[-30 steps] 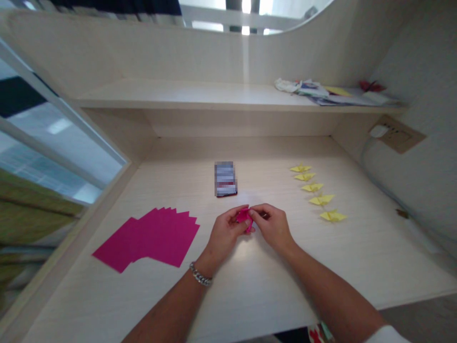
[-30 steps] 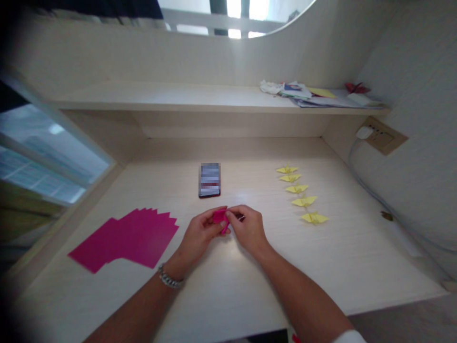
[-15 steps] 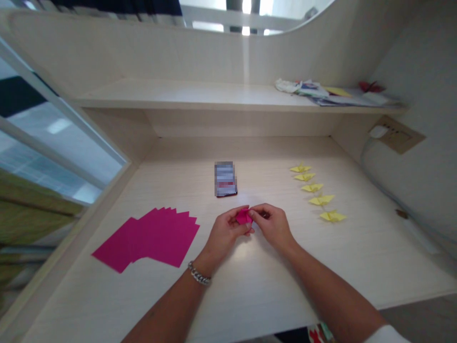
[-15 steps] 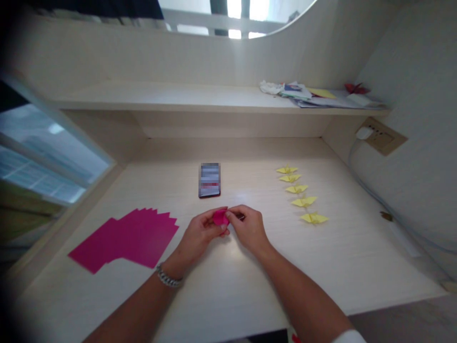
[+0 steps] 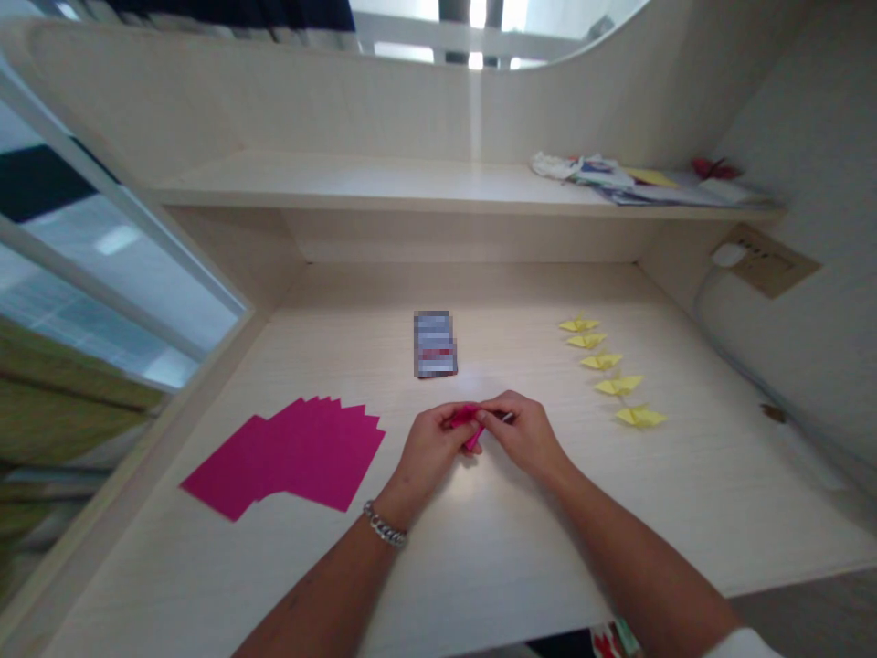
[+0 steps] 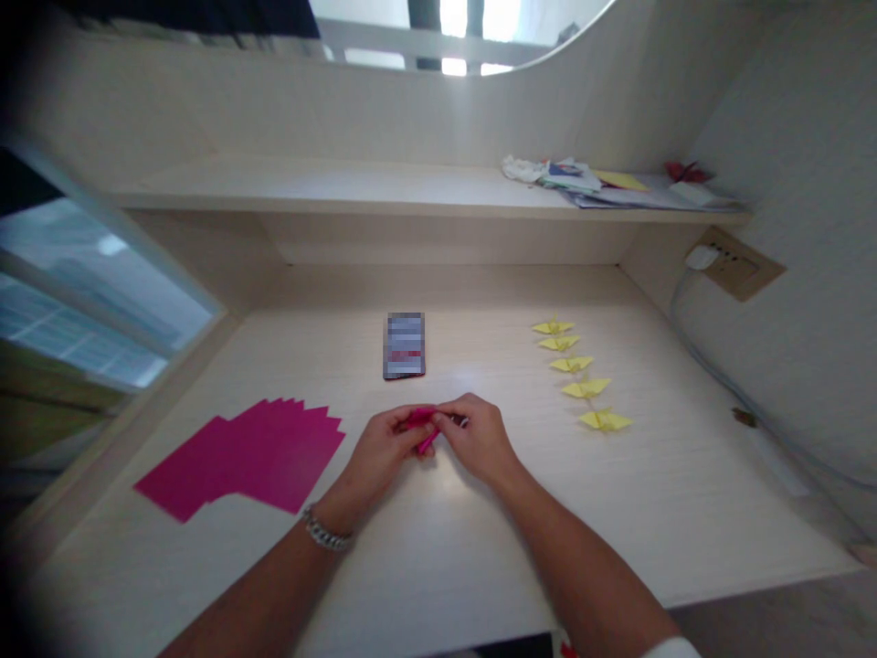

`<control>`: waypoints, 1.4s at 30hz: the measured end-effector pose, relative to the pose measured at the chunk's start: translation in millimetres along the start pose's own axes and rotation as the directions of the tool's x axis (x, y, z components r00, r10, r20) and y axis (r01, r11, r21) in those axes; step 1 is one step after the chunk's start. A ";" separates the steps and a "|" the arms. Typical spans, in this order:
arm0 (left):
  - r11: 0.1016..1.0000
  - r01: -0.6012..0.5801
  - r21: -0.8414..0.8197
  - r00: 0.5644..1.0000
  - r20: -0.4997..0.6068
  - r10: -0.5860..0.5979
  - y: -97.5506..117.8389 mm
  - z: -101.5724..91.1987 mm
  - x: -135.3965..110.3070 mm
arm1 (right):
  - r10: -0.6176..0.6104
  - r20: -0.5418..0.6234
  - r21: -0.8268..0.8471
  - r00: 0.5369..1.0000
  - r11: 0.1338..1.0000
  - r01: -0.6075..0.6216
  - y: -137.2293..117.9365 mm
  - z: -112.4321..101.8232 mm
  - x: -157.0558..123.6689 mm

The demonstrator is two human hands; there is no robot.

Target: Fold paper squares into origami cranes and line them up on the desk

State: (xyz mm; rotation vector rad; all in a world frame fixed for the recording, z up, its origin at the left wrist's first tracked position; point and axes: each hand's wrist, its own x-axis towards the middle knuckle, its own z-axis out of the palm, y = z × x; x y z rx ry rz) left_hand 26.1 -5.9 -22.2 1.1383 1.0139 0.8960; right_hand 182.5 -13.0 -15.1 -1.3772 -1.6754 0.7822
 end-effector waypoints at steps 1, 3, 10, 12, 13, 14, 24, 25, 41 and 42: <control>1.000 0.001 0.006 1.000 0.003 -0.001 0.0 -0.6 -0.1 | -0.005 -0.003 -0.008 1.000 1.000 0.005 -0.8 -0.5 -0.5; 1.000 -0.003 0.031 1.000 0.014 0.003 0.6 -1.1 -0.7 | -0.008 -0.011 -0.009 1.000 1.000 0.008 -1.8 -0.9 -1.2; 0.988 0.037 0.147 0.996 0.081 -0.049 7.8 1.5 -5.5 | -0.005 -0.005 0.073 1.000 0.997 0.005 -2.8 0.1 -0.5; 0.987 0.050 0.155 0.991 0.112 -0.067 9.2 1.7 -6.5 | 0.012 -0.009 0.088 1.000 0.996 -0.011 -3.6 0.1 -0.5; 0.986 0.050 0.159 0.990 0.122 -0.070 9.5 1.5 -6.8 | 0.019 -0.009 0.098 1.000 0.995 -0.018 -4.2 0.1 -0.6; 0.986 0.050 0.162 0.989 0.127 -0.071 9.6 1.2 -7.0 | 0.023 -0.010 0.112 1.000 0.993 -0.022 -4.7 0.1 -0.7; 0.982 0.083 0.168 0.977 0.182 -0.114 6.2 0.6 -6.7 | 0.045 0.008 0.199 0.999 0.979 -0.046 -4.4 0.0 -0.2; 0.982 0.082 0.171 0.976 0.184 -0.114 5.6 0.6 -6.7 | 0.045 0.007 0.201 0.999 0.979 -0.045 -3.7 0.0 0.0; 0.983 0.025 0.184 0.989 0.138 -0.051 7.7 -1.1 -6.2 | 0.089 -0.026 0.238 0.996 0.968 -0.080 0.5 -3.6 3.6; 0.984 0.012 0.178 0.993 0.115 -0.033 7.8 -1.7 -5.5 | 0.099 -0.022 0.241 0.995 0.966 -0.091 2.1 -3.7 4.2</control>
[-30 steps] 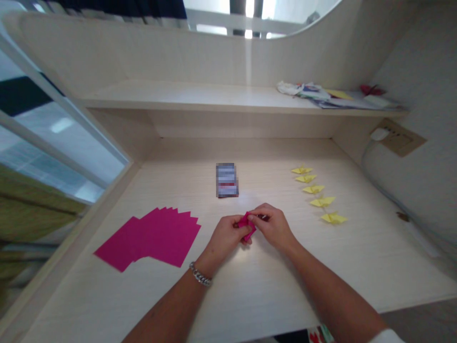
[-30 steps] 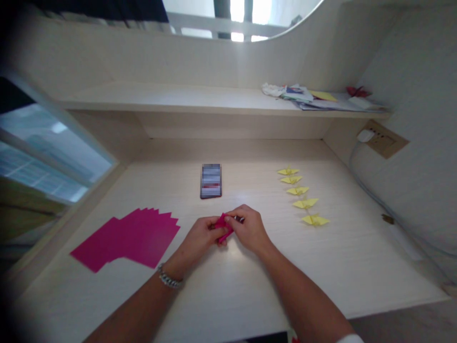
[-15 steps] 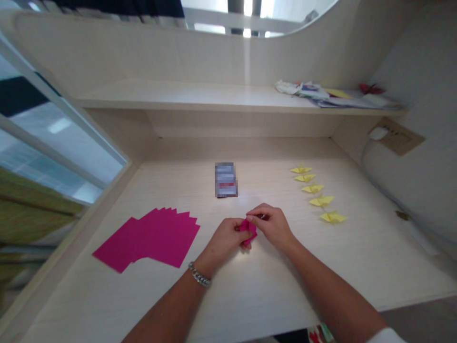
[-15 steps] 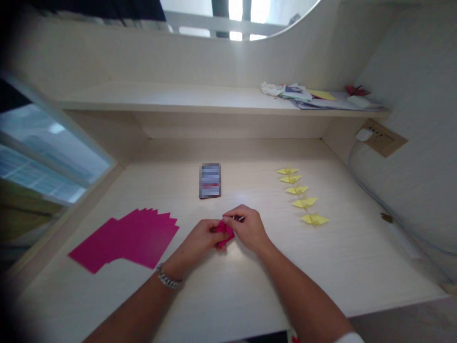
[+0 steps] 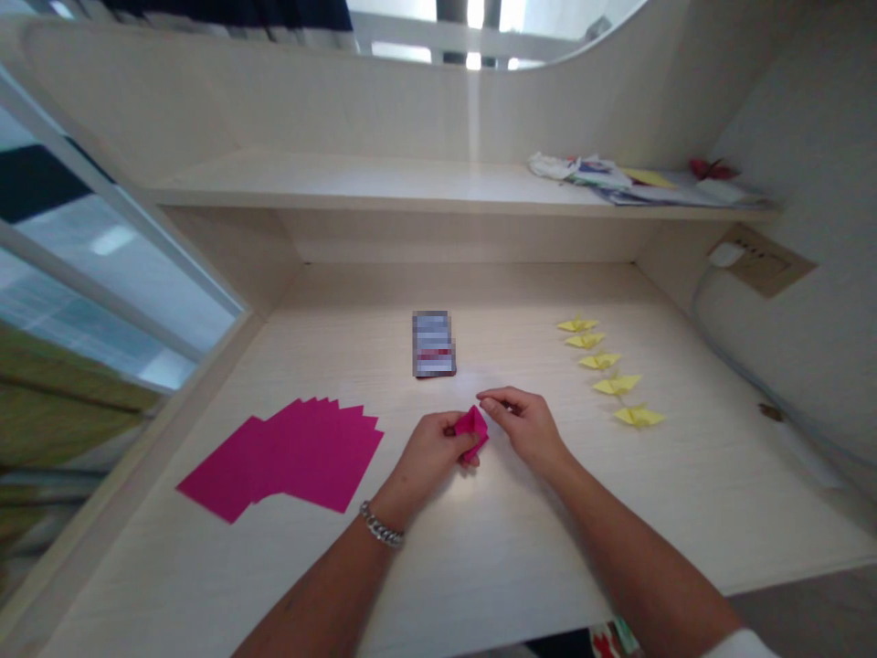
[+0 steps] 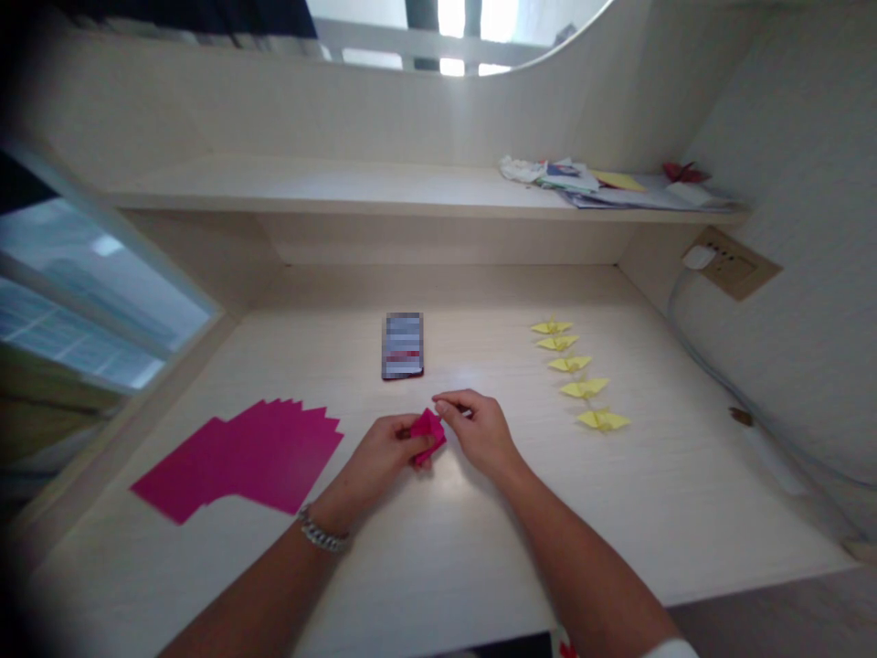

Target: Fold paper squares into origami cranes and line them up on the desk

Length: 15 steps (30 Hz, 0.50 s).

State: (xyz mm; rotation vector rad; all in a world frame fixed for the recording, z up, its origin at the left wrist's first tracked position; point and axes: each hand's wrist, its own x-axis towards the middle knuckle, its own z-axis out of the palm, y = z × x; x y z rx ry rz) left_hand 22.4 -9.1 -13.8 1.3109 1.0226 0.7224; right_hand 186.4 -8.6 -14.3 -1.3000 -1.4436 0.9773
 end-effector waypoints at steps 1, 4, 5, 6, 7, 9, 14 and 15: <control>1.000 -0.010 -0.007 1.000 -0.027 0.010 -0.1 -0.6 0.7 | 0.013 0.010 -0.003 1.000 1.000 -0.013 1.4 -0.3 0.6; 0.999 -0.038 -0.019 0.994 -0.102 0.036 -0.2 -1.8 1.9 | 0.050 0.082 0.003 0.995 0.999 -0.050 3.4 0.9 0.8; 0.999 -0.048 -0.019 0.992 -0.120 0.046 0.2 -1.7 2.0 | 0.055 0.116 0.032 0.992 0.998 -0.059 3.0 2.0 0.3; 0.998 -0.062 -0.021 0.989 -0.135 0.058 0.9 -1.4 1.8 | 0.056 0.148 0.077 0.987 0.995 -0.068 2.3 3.4 -0.2; 0.997 -0.077 -0.024 0.987 -0.143 0.073 1.8 -0.8 1.6 | 0.059 0.174 0.127 0.983 0.989 -0.082 1.3 4.8 -0.8; 0.994 -0.105 -0.044 0.985 -0.139 0.098 4.1 0.7 0.7 | 0.079 0.203 0.199 0.976 0.973 -0.120 -0.2 7.0 -1.3; 0.987 -0.125 -0.106 0.988 -0.107 0.113 10.0 2.6 -1.3 | 0.112 0.164 0.219 0.980 0.965 -0.146 3.6 6.4 0.7; 0.986 -0.116 -0.120 0.988 -0.112 0.103 10.7 2.2 -1.6 | 0.118 0.156 0.223 0.981 0.963 -0.152 5.1 5.8 1.3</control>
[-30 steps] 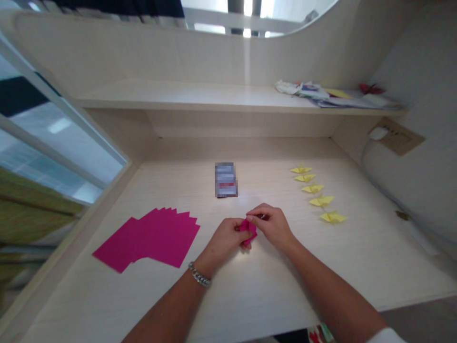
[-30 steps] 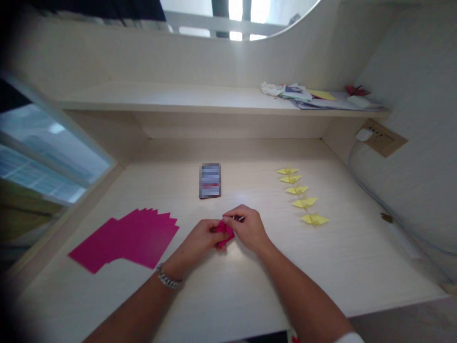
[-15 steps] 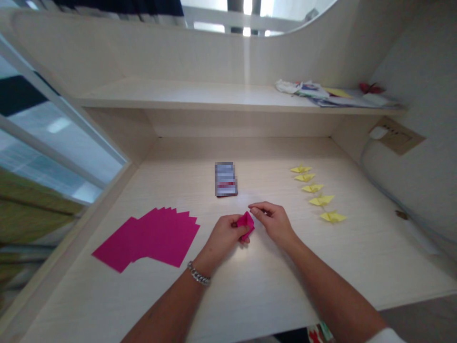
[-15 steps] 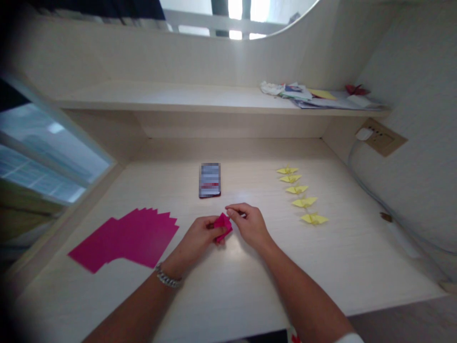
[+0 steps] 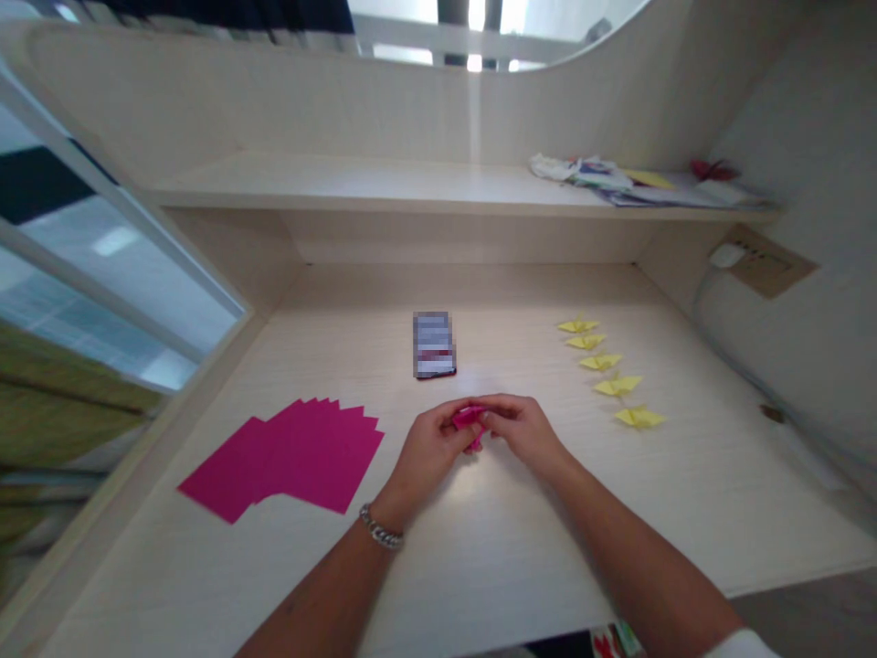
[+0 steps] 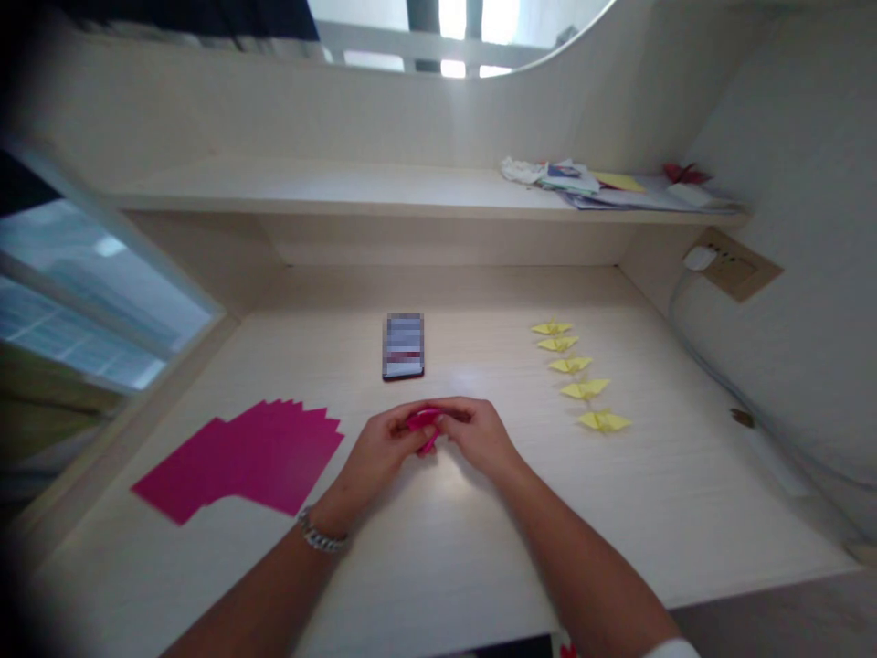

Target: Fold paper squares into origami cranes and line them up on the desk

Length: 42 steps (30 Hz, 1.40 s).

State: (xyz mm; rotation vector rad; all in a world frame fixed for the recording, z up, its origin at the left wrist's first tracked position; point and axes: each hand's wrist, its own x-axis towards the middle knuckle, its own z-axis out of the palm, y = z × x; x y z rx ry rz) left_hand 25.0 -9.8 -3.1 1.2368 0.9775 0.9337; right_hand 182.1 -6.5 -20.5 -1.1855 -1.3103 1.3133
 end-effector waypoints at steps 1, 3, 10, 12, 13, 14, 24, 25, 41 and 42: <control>1.000 0.014 -0.016 1.000 -0.005 -0.014 0.5 -0.6 -0.1 | 0.012 -0.009 0.007 1.000 1.000 -0.012 1.0 -1.0 0.4; 0.998 0.038 -0.053 0.999 -0.001 -0.038 0.7 -2.4 -0.3 | 0.042 -0.028 0.024 0.999 0.999 -0.041 1.8 -2.4 0.7; 0.992 0.034 -0.125 0.999 -0.030 -0.038 -1.4 -5.7 0.2 | 0.022 -0.020 0.011 1.000 1.000 -0.022 -4.4 -3.9 -2.0; 0.992 0.031 -0.126 0.998 -0.054 -0.038 -0.7 -5.1 0.4 | 0.002 -0.005 0.006 1.000 1.000 -0.002 -3.7 -4.3 -1.9; 0.992 0.032 -0.126 0.997 -0.064 -0.040 -0.2 -4.8 0.5 | -0.004 -0.002 0.010 1.000 1.000 0.004 -2.9 -4.4 -1.6; 0.991 0.033 -0.128 0.997 -0.070 -0.042 0.3 -4.6 0.5 | -0.006 -0.004 0.017 1.000 1.000 0.006 -1.9 -4.6 -1.2; 0.876 0.077 -0.477 0.997 0.023 -0.076 -5.8 -7.9 2.1 | 0.103 -0.061 0.172 0.993 0.981 -0.091 -5.9 -2.6 -2.2; 0.868 0.084 -0.489 0.996 0.027 -0.081 -6.9 -7.4 2.7 | 0.119 -0.061 0.199 0.991 0.974 -0.105 -6.1 -2.4 -2.4; 0.974 0.044 -0.220 0.999 0.002 -0.045 -20.9 -3.8 4.4 | 0.047 -0.109 0.050 0.993 0.998 -0.041 -2.5 -1.2 -2.8; 0.976 0.042 -0.213 0.999 -0.006 -0.044 -21.5 -3.8 4.7 | 0.043 -0.106 0.045 0.993 0.998 -0.038 -3.6 -1.3 -3.3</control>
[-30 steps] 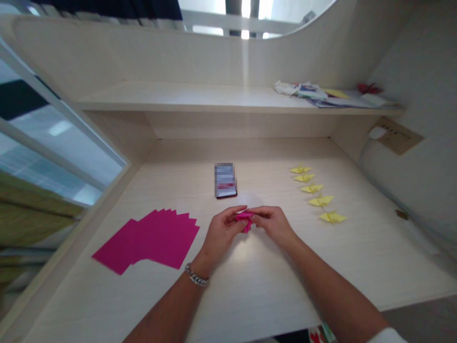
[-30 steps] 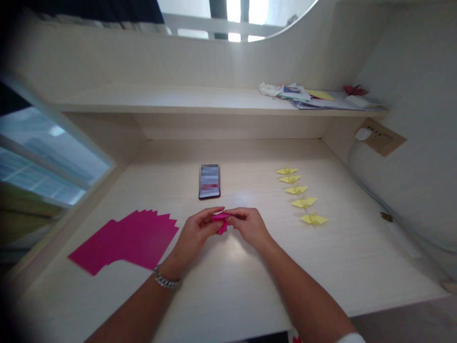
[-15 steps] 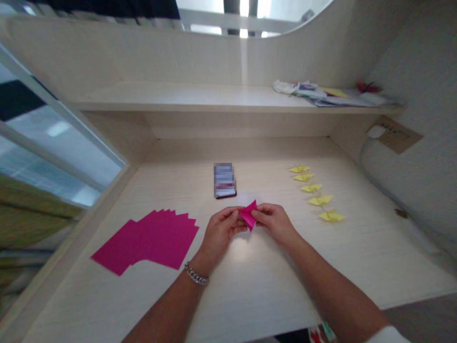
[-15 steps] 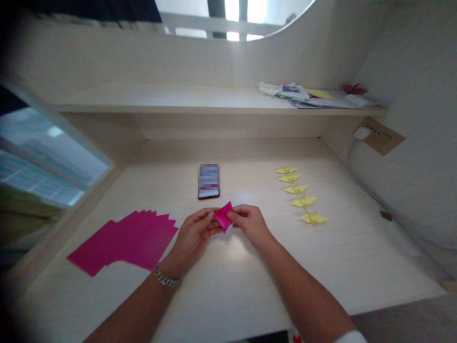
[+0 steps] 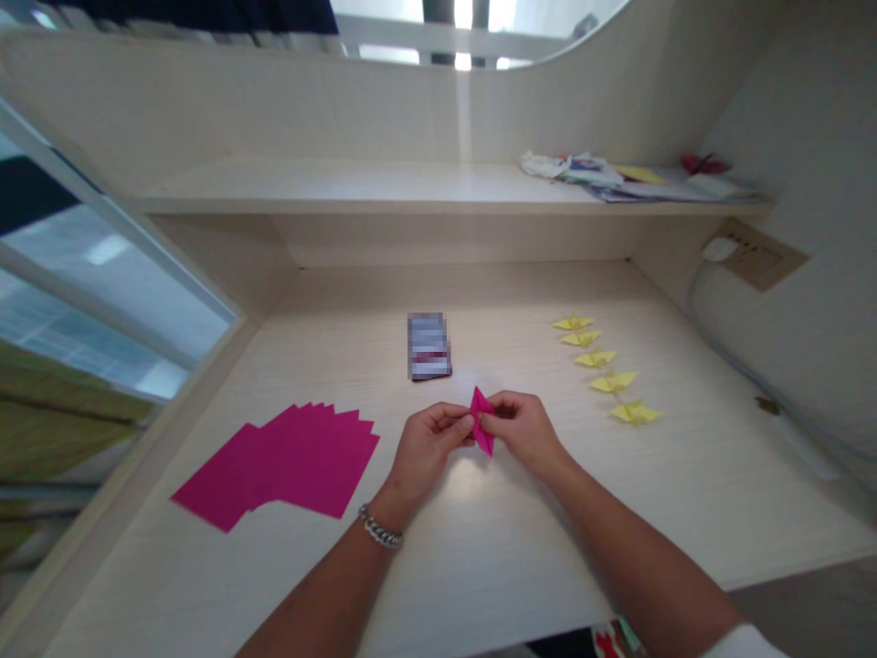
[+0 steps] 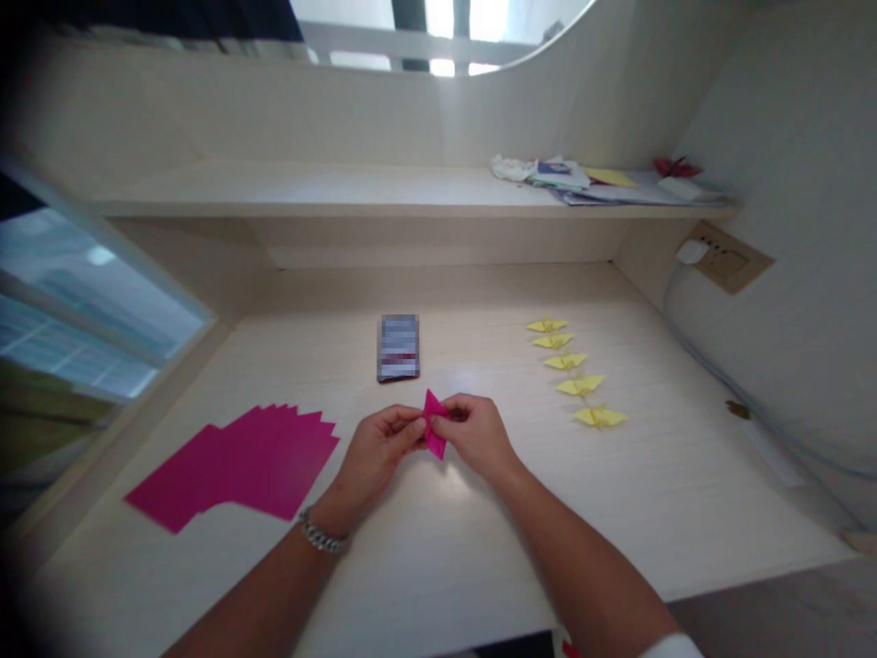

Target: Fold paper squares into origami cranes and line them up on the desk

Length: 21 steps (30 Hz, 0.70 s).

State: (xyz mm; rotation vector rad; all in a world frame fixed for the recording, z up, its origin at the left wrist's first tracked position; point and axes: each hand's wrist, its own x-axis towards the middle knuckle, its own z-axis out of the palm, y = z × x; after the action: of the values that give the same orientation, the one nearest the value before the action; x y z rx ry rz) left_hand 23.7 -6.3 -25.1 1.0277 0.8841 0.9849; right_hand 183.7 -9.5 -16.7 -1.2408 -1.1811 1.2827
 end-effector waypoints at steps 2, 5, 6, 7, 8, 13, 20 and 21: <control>1.000 0.000 -0.003 1.000 -0.020 0.000 0.0 -0.2 0.9 | 0.010 0.036 0.040 0.999 0.999 -0.012 -3.2 -0.8 -1.1; 1.000 0.007 -0.010 0.998 -0.067 -0.007 1.8 -0.7 2.4 | 0.044 0.105 0.131 0.993 0.990 -0.058 -6.9 -2.9 -2.2; 1.000 0.008 -0.002 0.996 -0.086 -0.008 2.5 -0.9 2.7 | 0.050 0.110 0.134 0.993 0.989 -0.065 -7.0 -3.5 -2.2; 1.000 0.006 0.015 0.995 -0.103 -0.005 3.2 -0.9 2.9 | 0.053 0.106 0.123 0.993 0.990 -0.066 -6.5 -3.8 -2.1; 0.999 0.004 0.039 0.993 -0.115 0.001 3.8 -0.7 2.9 | 0.054 0.099 0.102 0.994 0.993 -0.064 -5.6 -3.9 -2.0; 0.979 -0.055 0.195 0.984 -0.153 0.086 7.4 3.9 0.0 | 0.038 0.097 0.034 0.995 0.999 -0.042 -2.0 -2.2 -1.2; 0.962 -0.081 0.261 0.970 -0.201 0.136 9.7 10.2 -2.0 | 0.040 0.095 0.021 0.995 0.999 -0.042 -3.6 1.5 -1.9; 0.962 -0.079 0.262 0.970 -0.203 0.135 9.2 10.2 -1.7 | 0.045 0.091 0.027 0.995 0.998 -0.048 -3.6 1.9 -2.1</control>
State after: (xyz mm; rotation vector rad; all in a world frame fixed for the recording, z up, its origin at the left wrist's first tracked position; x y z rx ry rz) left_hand 30.5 -8.8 -13.3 1.2084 1.1692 1.1125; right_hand 181.9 -11.4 -13.0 -1.2066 -1.1996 1.3984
